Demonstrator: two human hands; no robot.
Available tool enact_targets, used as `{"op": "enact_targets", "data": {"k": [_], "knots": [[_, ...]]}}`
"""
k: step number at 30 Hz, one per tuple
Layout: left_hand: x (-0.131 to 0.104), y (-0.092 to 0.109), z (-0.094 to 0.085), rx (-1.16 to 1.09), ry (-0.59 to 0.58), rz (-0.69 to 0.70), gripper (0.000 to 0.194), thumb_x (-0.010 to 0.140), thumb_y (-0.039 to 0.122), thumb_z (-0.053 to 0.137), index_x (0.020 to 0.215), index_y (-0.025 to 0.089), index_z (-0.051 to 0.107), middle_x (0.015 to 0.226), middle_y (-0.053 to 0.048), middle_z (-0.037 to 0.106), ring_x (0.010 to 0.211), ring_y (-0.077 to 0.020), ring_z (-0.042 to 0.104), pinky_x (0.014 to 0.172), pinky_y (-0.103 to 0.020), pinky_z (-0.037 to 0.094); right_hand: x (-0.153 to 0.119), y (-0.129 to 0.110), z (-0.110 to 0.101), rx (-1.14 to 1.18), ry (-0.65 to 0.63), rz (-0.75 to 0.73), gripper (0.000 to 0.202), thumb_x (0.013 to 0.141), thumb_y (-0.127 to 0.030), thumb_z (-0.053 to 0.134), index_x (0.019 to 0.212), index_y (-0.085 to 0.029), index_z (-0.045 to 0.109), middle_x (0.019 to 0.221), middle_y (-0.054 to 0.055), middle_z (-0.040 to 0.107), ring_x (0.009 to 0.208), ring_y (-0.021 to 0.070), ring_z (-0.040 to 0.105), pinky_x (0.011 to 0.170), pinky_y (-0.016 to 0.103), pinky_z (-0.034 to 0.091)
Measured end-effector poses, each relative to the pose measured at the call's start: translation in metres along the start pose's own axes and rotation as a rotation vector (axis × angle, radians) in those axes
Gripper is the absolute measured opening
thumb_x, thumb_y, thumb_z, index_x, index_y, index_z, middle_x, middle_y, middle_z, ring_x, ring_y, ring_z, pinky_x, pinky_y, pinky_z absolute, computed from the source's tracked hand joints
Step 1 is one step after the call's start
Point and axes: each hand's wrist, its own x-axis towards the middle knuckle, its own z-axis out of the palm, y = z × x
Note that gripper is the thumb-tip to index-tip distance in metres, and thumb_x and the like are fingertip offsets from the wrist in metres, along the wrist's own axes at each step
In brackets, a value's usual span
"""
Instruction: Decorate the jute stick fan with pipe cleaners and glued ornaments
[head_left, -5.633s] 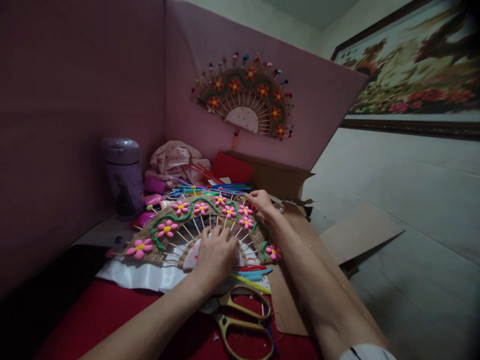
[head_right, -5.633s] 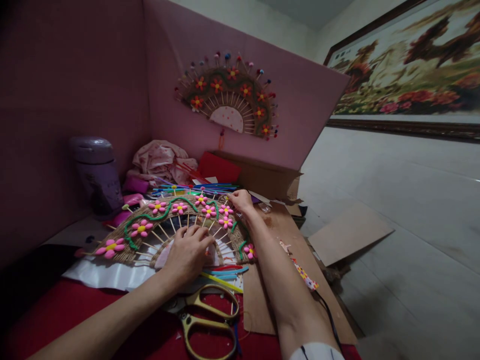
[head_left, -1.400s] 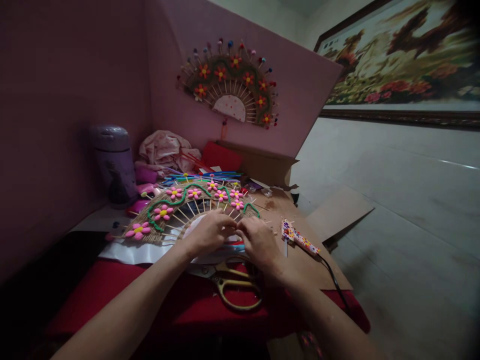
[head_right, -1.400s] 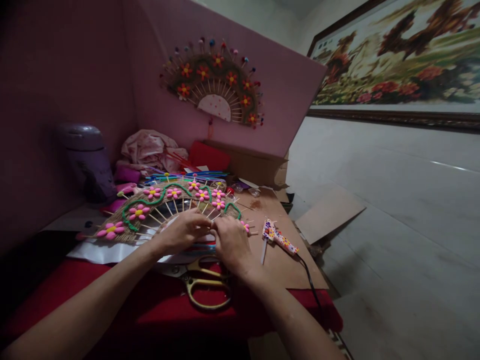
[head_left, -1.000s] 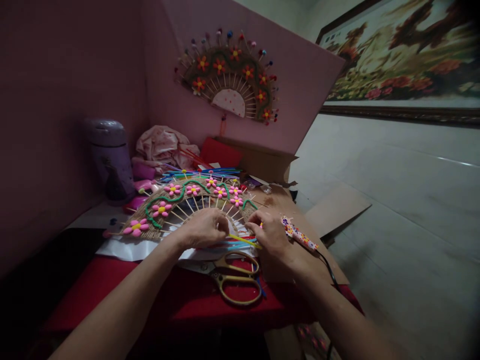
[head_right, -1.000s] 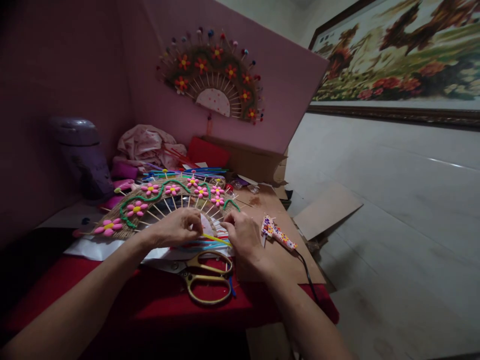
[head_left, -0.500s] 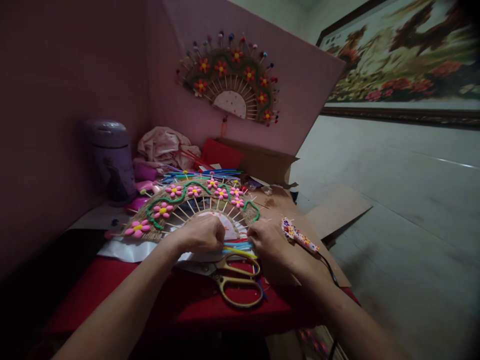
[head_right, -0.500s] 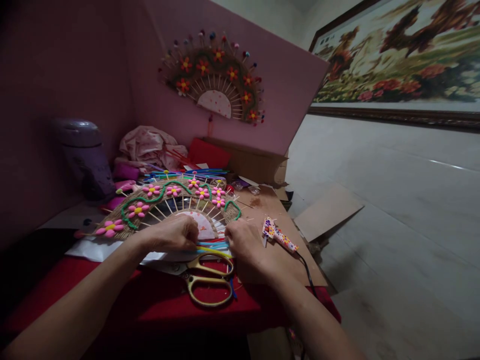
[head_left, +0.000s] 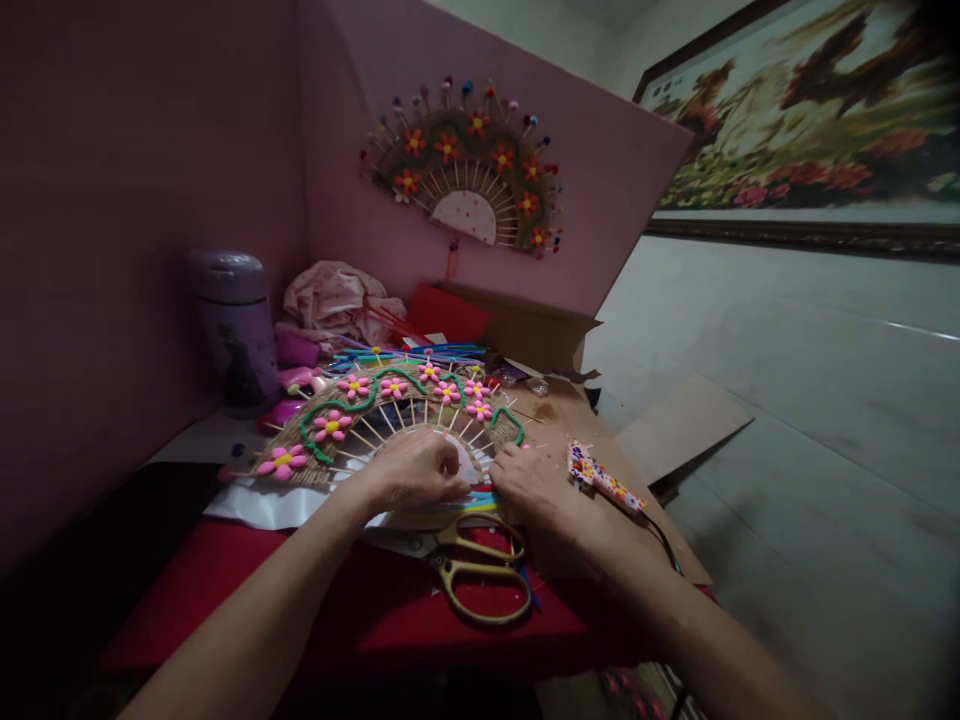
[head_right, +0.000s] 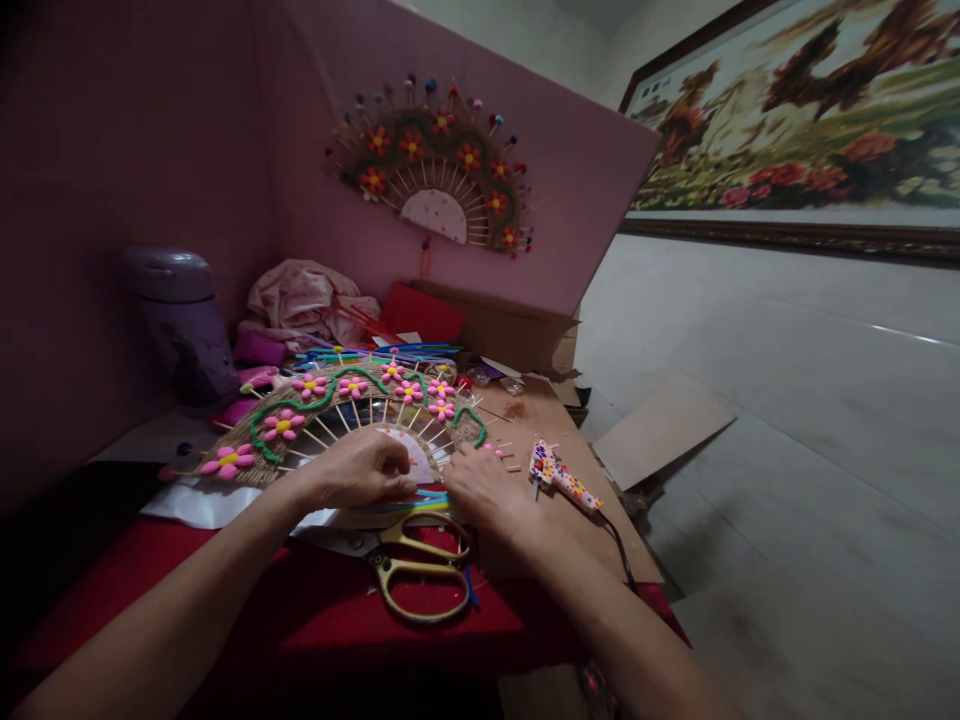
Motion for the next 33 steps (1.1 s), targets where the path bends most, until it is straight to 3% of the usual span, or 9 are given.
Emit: {"op": "enact_targets", "data": {"k": [6,12,17,21,25,28,31,33], "knots": [[0.004,-0.008,0.004,-0.08,0.016,-0.009,0.024,0.071,0.037,0.056,0.061,0.017,0.063,0.053,0.001,0.053,0.05,-0.0099,0.042,0.049,-0.022,0.024,-0.002,0.009,-0.014,-0.081,0.06,-0.054,0.01,0.08,-0.012,0.053,0.076,-0.013,0.062,0.078,0.01,0.062,0.076,0.0205,0.051,0.057,0.03,0.032],[0.009,-0.014,0.008,-0.129,0.104,-0.063,0.024,0.074,0.025,0.047,0.057,0.014,0.059,0.05,0.002,0.046,0.05,-0.0091,0.038,0.049,-0.022,0.025,-0.015,0.022,-0.037,-0.114,0.189,0.115,0.013,0.08,-0.011,0.048,0.074,-0.014,0.059,0.075,0.01,0.061,0.073,0.0196,0.049,0.061,0.03,0.029],[0.01,-0.007,0.003,-0.316,0.145,-0.123,0.035,0.08,0.035,0.043,0.06,0.013,0.063,0.054,0.0,0.054,0.054,-0.0114,0.047,0.053,-0.022,0.033,-0.021,0.023,-0.047,-0.11,0.255,0.167,0.015,0.081,-0.012,0.045,0.074,-0.014,0.058,0.075,0.01,0.061,0.073,0.0196,0.047,0.062,0.03,0.027],[0.009,-0.009,0.005,-0.398,0.124,-0.091,0.023,0.074,0.028,0.05,0.071,0.014,0.068,0.063,-0.002,0.063,0.062,-0.0137,0.055,0.058,-0.022,0.038,-0.021,0.018,-0.045,-0.087,0.33,0.249,0.017,0.081,-0.011,0.044,0.073,-0.014,0.058,0.073,0.01,0.06,0.072,0.019,0.047,0.062,0.03,0.027],[0.01,-0.012,0.005,-0.331,0.134,-0.067,0.021,0.073,0.022,0.05,0.077,0.015,0.07,0.07,-0.003,0.067,0.067,-0.0146,0.057,0.06,-0.022,0.039,-0.022,0.02,-0.035,0.147,0.396,0.387,0.014,0.079,-0.015,0.047,0.075,-0.016,0.061,0.073,0.007,0.06,0.071,0.0173,0.05,0.061,0.027,0.031],[0.011,-0.013,0.004,-0.318,0.156,-0.097,0.021,0.074,0.021,0.048,0.076,0.014,0.068,0.065,-0.002,0.064,0.061,-0.0131,0.053,0.056,-0.022,0.037,-0.025,0.028,-0.028,0.468,0.551,0.6,0.016,0.082,-0.025,0.047,0.076,-0.019,0.061,0.075,0.005,0.062,0.07,0.0165,0.054,0.061,0.026,0.035],[0.014,-0.016,0.003,-0.354,0.289,-0.141,0.019,0.074,0.02,0.047,0.068,0.014,0.064,0.06,0.0,0.057,0.058,-0.0115,0.048,0.054,-0.022,0.035,-0.03,0.036,-0.025,0.712,0.713,0.758,0.022,0.084,-0.036,0.044,0.077,-0.019,0.056,0.068,0.003,0.062,0.064,0.0162,0.056,0.058,0.026,0.038],[0.015,-0.018,0.004,-0.405,0.404,-0.16,0.018,0.074,0.022,0.047,0.066,0.014,0.061,0.059,0.0,0.054,0.058,-0.0113,0.046,0.054,-0.022,0.034,-0.032,0.039,-0.022,0.817,0.741,0.797,0.026,0.086,-0.042,0.042,0.077,-0.019,0.051,0.061,0.001,0.059,0.056,0.015,0.054,0.054,0.025,0.037]]}}
